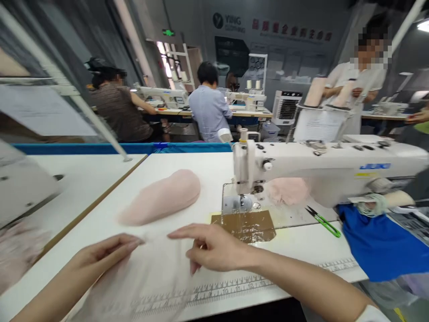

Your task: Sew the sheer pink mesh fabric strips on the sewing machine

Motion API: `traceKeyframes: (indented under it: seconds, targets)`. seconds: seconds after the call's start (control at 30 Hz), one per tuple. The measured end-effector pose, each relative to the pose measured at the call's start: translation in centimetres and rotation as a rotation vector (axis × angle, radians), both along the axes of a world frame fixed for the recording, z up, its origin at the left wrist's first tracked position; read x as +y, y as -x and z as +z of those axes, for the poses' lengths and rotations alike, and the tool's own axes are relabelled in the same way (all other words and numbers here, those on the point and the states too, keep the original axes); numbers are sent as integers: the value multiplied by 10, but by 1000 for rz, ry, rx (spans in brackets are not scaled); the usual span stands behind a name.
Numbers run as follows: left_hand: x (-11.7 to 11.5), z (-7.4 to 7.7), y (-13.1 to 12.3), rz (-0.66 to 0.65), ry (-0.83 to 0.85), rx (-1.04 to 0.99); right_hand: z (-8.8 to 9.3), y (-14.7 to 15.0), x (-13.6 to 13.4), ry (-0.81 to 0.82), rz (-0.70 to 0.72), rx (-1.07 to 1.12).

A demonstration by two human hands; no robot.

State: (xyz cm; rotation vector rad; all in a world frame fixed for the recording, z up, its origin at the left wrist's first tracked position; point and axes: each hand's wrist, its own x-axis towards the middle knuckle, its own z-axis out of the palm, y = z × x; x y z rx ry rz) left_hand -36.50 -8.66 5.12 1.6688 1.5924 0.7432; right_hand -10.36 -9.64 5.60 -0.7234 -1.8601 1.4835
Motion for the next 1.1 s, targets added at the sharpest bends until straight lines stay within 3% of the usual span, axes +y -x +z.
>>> traceKeyframes:
  seconds: [0.17, 0.3, 0.4, 0.53, 0.67, 0.9, 1.1]
  targets:
    - [30, 34, -3, -173, -58, -199, 21, 5, 26, -39, -135, -13]
    - [93, 57, -1, -131, -236, -240, 27, 22, 83, -103, -315, 161]
    - [146, 62, 1, -172, -245, -160, 18, 35, 130, -15, -460, 151]
    - [192, 43, 1, -194, -146, -34, -8, 41, 169, 35, -488, 31]
    - [211, 14, -1, -174, -118, 87, -27, 40, 179, 61, -491, -118]
    - [217, -19, -11, -31, -211, 286, -33, 35, 173, -36, -468, -398]
    - [207, -23, -18, 88, -322, 378, -36, 34, 173, -203, -473, -635]
